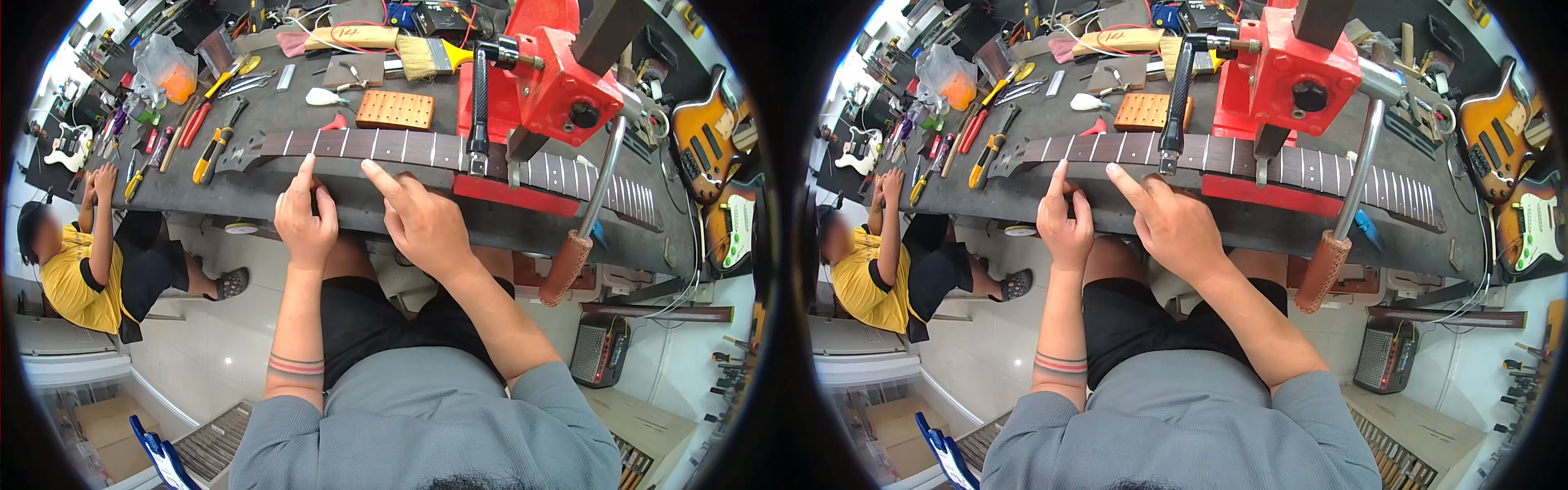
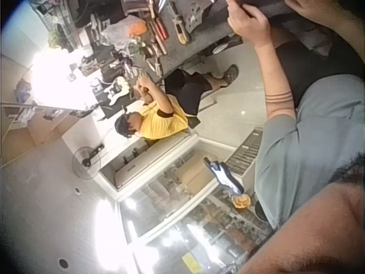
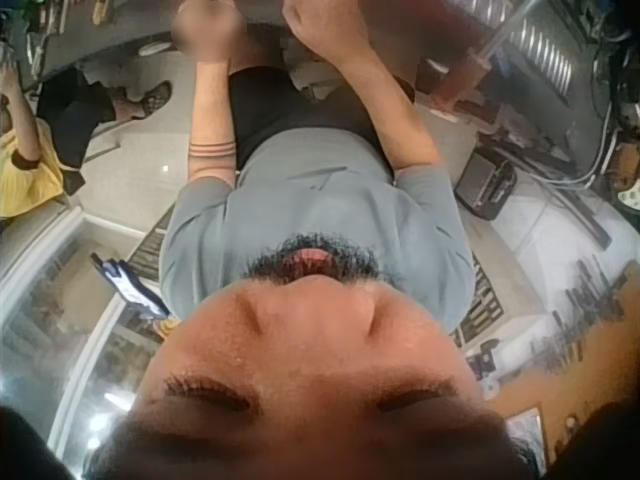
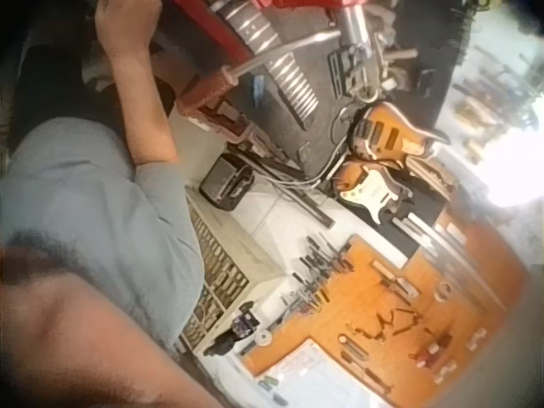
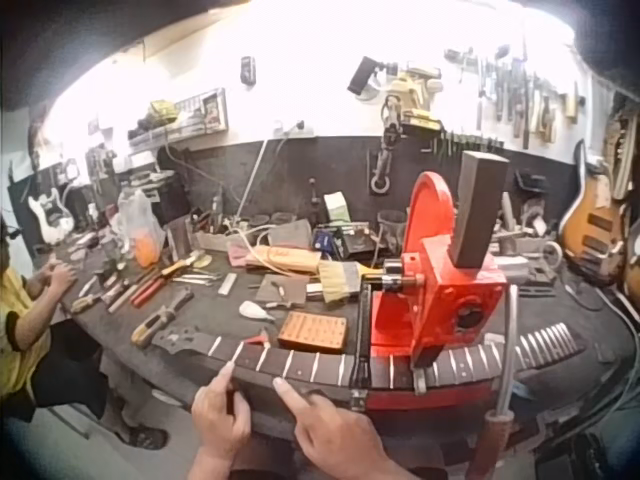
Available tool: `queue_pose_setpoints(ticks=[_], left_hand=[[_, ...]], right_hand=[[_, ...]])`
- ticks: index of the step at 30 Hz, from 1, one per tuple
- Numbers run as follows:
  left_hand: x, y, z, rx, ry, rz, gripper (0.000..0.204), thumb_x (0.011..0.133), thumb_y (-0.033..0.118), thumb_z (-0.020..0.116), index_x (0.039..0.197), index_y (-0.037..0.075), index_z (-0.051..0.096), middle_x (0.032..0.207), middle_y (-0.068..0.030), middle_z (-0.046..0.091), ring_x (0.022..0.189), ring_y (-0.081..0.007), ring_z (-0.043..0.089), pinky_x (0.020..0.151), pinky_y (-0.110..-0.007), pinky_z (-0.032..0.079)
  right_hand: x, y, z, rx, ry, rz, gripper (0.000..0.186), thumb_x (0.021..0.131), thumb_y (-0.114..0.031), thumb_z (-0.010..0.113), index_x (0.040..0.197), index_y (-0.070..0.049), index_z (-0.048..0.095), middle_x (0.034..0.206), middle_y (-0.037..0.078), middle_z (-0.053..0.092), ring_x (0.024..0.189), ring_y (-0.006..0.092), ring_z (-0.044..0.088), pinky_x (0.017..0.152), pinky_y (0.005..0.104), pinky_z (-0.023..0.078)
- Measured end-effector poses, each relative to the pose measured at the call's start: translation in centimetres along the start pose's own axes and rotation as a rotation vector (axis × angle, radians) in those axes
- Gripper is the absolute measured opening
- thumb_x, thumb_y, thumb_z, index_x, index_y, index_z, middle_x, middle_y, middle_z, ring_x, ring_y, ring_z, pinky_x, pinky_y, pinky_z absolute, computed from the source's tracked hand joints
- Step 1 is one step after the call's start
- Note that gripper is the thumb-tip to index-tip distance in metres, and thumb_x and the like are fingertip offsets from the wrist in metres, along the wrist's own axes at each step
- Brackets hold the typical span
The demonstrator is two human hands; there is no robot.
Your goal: The person applies glue to the fretboard of a guitar neck and presses down on it using a specialized red fret press tool at a repair bench.
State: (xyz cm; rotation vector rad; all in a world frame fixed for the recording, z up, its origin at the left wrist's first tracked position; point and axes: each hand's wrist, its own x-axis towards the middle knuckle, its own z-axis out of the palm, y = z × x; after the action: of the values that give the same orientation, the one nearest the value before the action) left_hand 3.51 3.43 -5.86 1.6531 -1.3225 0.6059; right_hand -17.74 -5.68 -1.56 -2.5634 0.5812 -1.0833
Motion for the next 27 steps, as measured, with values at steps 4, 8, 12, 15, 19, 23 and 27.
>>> queue_pose_setpoints(ticks=[4, 8, 12, 15, 19, 23, 27], left_hand=[[0.24, 0.09, 0.02, -0.025, 0.001, 0.003, 0.066, 0.093, -0.004, 0.073, 0.157, 0.008, 0.069, 0.101, -0.0085, 0.08, 0.084, -0.03, 0.074, 0.08, -0.043, 0.055], [0.1, 0.01, -0.07, -0.016, -0.015, -0.014, 0.066, 0.093, -0.004, 0.073, 0.157, 0.008, 0.069, 0.101, -0.0085, 0.08, 0.084, -0.0301, 0.074, 0.08, -0.044, 0.056], [0.08, 0.04, -0.07, -0.003, -0.004, -0.005, 0.066, 0.092, -0.004, 0.074, 0.157, 0.008, 0.069, 0.102, -0.0083, 0.08, 0.084, -0.03, 0.073, 0.08, -0.044, 0.056], [0.44, 0.19, -0.11, -0.007, -0.003, -0.003, 0.066, 0.092, -0.005, 0.074, 0.156, 0.008, 0.069, 0.102, -0.0083, 0.08, 0.084, -0.0302, 0.074, 0.08, -0.044, 0.056], [0.2, 0.03, 0.03, -0.008, -0.01, 0.004, 0.067, 0.093, -0.005, 0.073, 0.158, 0.007, 0.068, 0.099, -0.0083, 0.077, 0.084, -0.0286, 0.073, 0.082, -0.043, 0.057], [0.1, 0.1, -0.19, 0.018, -0.014, 0.006, 0.066, 0.095, -0.005, 0.072, 0.16, 0.005, 0.066, 0.096, -0.0087, 0.075, 0.083, -0.0275, 0.072, 0.083, -0.042, 0.057], [0.43, 0.17, -0.17, -0.002, 0.019, 0.009, 0.065, 0.091, -0.004, 0.073, 0.156, 0.008, 0.07, 0.099, -0.0087, 0.079, 0.083, -0.0298, 0.074, 0.08, -0.043, 0.056]], right_hand=[[0.17, -0.19, -0.03, -0.021, -0.008, 0.033, 0.094, 0.089, -0.001, 0.078, 0.175, -0.025, 0.049, 0.097, 0.008, 0.066, 0.076, 0.0308, 0.073, 0.068, 0.0461, 0.063], [0.2, -0.21, -0.21, -0.044, -0.03, 0.035, 0.093, 0.088, -0.002, 0.078, 0.175, -0.024, 0.051, 0.097, 0.008, 0.067, 0.076, 0.0303, 0.074, 0.068, 0.0458, 0.063], [0.0, -0.01, 0.08, -0.022, -0.005, 0.002, 0.091, 0.088, -0.002, 0.078, 0.173, -0.023, 0.054, 0.095, 0.008, 0.067, 0.076, 0.0299, 0.074, 0.068, 0.0456, 0.063], [0.28, -0.06, -0.12, -0.028, 0.012, 0.014, 0.093, 0.088, -0.002, 0.078, 0.174, -0.024, 0.053, 0.094, 0.008, 0.067, 0.075, 0.03, 0.074, 0.068, 0.0456, 0.063], [0.06, -0.16, -0.18, -0.067, -0.03, 0.054, 0.092, 0.089, -0.002, 0.077, 0.175, -0.024, 0.053, 0.094, 0.008, 0.068, 0.075, 0.0298, 0.073, 0.068, 0.0455, 0.063], [0.08, -0.17, -0.04, -0.06, -0.011, 0.028, 0.092, 0.09, -0.002, 0.077, 0.175, -0.025, 0.053, 0.094, 0.008, 0.068, 0.075, 0.0293, 0.073, 0.068, 0.0452, 0.063], [0.2, -0.11, 0.04, -0.047, 0.034, 0.011, 0.092, 0.09, -0.001, 0.077, 0.175, -0.026, 0.053, 0.092, 0.007, 0.068, 0.075, 0.0286, 0.073, 0.067, 0.0453, 0.063]])
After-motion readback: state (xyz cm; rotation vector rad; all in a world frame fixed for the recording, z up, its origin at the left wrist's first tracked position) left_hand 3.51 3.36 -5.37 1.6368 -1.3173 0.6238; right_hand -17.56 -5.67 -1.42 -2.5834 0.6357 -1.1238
